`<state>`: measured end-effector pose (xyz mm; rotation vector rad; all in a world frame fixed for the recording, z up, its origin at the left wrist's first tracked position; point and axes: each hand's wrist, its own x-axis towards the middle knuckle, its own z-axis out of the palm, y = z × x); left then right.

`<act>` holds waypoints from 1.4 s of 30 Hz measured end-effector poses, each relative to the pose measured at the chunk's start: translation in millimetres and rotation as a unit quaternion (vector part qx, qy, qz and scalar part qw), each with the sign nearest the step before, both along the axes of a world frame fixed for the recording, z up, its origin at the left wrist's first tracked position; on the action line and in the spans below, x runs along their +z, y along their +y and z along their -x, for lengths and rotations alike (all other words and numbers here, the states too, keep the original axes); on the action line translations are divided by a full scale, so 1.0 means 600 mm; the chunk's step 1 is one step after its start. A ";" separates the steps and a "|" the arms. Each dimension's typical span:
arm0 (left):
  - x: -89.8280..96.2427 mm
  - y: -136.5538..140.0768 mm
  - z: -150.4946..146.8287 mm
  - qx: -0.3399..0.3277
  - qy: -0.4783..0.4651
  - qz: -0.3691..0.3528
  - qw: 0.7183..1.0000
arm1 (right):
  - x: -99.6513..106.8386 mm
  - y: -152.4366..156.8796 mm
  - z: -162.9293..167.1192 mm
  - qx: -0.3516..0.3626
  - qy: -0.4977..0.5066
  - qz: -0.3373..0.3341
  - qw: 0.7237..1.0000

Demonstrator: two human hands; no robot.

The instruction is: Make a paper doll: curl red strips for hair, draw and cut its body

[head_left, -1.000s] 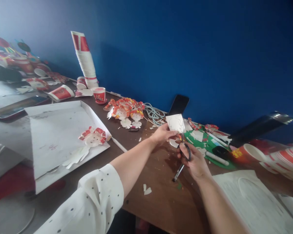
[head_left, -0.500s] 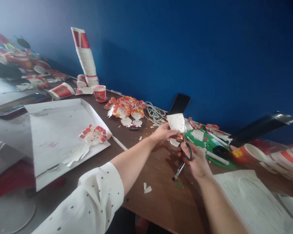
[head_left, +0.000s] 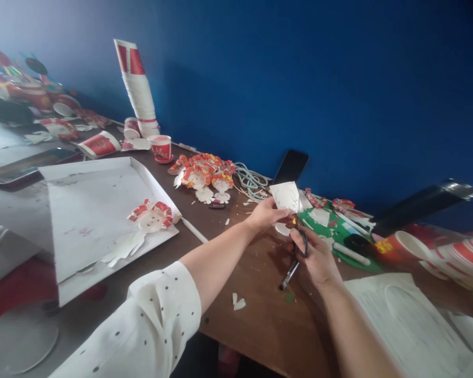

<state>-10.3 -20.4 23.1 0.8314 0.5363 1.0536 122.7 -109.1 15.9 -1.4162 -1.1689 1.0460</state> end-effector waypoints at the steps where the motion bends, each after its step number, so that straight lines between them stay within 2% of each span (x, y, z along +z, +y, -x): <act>1: 0.000 0.000 -0.001 0.002 0.001 -0.001 1.000 | 0.000 0.000 0.000 -0.001 -0.002 0.001 1.000; 11: -0.008 0.002 -0.002 0.008 0.026 -0.033 0.999 | 0.004 -0.002 0.005 -0.022 -0.014 -0.003 1.000; 18: -0.014 -0.001 -0.002 -0.022 -0.011 -0.047 0.999 | 0.003 -0.002 0.005 -0.027 0.017 0.001 0.999; 25: -0.026 0.007 -0.006 -0.005 0.011 -0.057 0.998 | 0.004 -0.002 0.005 -0.024 0.008 -0.009 1.000; 42: -0.017 0.004 -0.003 -0.010 0.018 -0.052 0.998 | 0.001 -0.002 0.004 -0.023 0.028 -0.006 0.999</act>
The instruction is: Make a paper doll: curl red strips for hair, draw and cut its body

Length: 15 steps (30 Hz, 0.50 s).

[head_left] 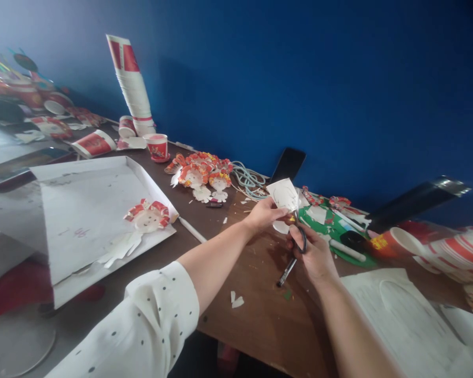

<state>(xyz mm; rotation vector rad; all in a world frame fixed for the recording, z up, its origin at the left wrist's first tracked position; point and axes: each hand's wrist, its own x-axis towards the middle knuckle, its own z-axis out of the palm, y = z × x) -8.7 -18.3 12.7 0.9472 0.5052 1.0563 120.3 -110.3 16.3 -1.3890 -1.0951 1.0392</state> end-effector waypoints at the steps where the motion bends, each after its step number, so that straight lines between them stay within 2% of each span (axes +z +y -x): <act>1: 0.001 0.000 0.000 -0.001 -0.004 0.002 1.000 | 0.000 0.000 0.000 0.000 0.003 0.001 1.000; 15: 0.006 0.000 0.001 -0.009 -0.005 0.020 1.000 | 0.003 -0.002 0.000 0.000 -0.018 0.014 1.000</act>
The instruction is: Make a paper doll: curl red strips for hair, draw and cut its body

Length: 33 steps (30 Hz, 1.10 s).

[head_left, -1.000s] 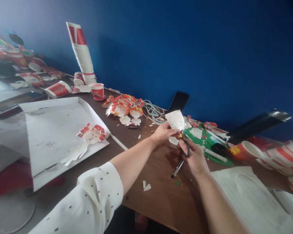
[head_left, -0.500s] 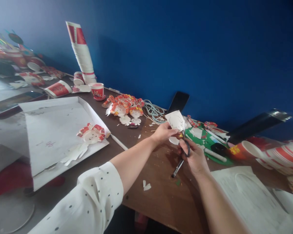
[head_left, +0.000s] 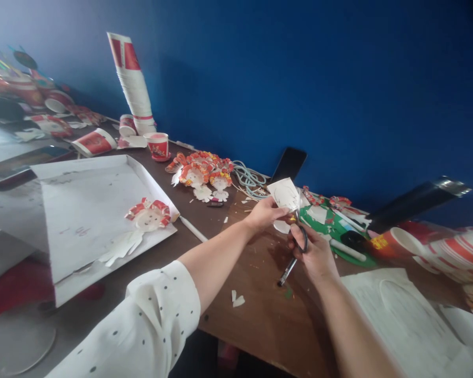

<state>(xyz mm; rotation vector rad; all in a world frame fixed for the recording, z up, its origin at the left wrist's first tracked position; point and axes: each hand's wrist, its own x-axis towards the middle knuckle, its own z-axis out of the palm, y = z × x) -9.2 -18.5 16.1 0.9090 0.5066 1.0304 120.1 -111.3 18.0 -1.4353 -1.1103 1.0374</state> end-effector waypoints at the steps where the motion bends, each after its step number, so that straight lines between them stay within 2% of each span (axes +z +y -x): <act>1: 0.001 0.000 0.000 0.000 -0.002 0.002 1.000 | 0.000 0.000 0.000 0.000 0.002 0.000 1.000; 12: 0.001 -0.002 0.000 0.000 -0.022 -0.008 1.000 | 0.006 -0.003 0.005 -0.017 -0.015 0.006 1.000; 26: 0.009 -0.003 0.002 0.007 -0.035 0.029 0.999 | -0.003 0.002 0.003 -0.028 -0.017 -0.009 0.999; 33: 0.008 0.000 0.006 -0.003 0.005 -0.001 1.000 | -0.001 0.003 -0.006 -0.020 -0.014 -0.015 1.000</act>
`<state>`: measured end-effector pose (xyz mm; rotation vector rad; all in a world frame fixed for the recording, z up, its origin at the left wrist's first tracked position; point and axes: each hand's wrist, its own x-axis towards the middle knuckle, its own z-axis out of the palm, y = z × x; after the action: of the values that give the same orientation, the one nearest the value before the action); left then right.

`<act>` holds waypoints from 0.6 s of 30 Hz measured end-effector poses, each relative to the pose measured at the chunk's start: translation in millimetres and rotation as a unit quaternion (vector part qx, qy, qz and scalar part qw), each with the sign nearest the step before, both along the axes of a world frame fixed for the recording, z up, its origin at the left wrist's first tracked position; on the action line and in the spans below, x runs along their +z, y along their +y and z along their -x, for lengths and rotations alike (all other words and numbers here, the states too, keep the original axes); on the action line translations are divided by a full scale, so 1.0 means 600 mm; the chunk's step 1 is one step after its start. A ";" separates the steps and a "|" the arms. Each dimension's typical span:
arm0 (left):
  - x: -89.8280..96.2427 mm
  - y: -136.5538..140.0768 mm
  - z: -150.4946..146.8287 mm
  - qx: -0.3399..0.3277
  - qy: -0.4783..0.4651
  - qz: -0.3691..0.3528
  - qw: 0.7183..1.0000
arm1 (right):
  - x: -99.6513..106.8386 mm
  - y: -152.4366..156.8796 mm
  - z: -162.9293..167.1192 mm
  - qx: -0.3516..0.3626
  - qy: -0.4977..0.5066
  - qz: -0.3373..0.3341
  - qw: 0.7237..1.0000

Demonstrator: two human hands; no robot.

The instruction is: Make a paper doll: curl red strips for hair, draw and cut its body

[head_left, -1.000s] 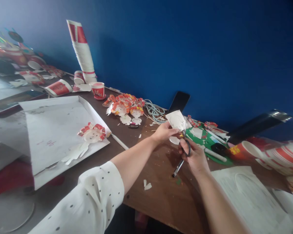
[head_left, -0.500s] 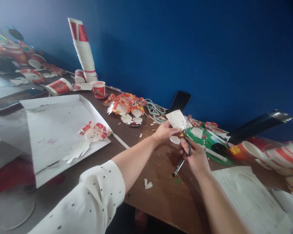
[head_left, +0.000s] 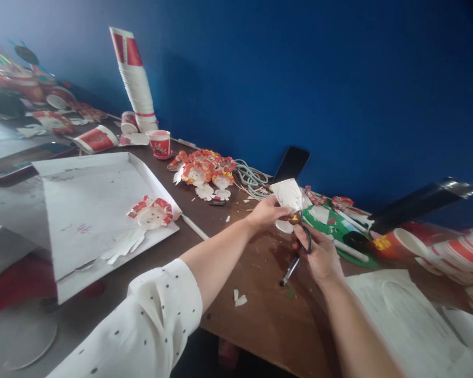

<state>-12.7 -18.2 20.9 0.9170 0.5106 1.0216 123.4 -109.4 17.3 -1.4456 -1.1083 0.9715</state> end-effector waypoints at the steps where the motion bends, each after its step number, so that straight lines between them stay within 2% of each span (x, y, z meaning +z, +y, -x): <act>1: -0.001 0.001 0.000 -0.003 0.002 -0.005 1.000 | 0.001 0.000 -0.001 0.000 -0.002 -0.001 1.000; 12: -0.012 0.008 0.006 -0.015 0.016 -0.044 0.999 | 0.011 -0.006 0.003 0.003 0.012 0.021 1.000; 18: -0.011 0.008 0.005 -0.013 0.015 -0.029 0.999 | 0.016 -0.007 0.005 -0.003 0.022 0.022 0.999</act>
<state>-15.8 -13.3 14.2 0.9904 0.4949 1.0042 120.7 -113.6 27.0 -1.4558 -1.0550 1.0252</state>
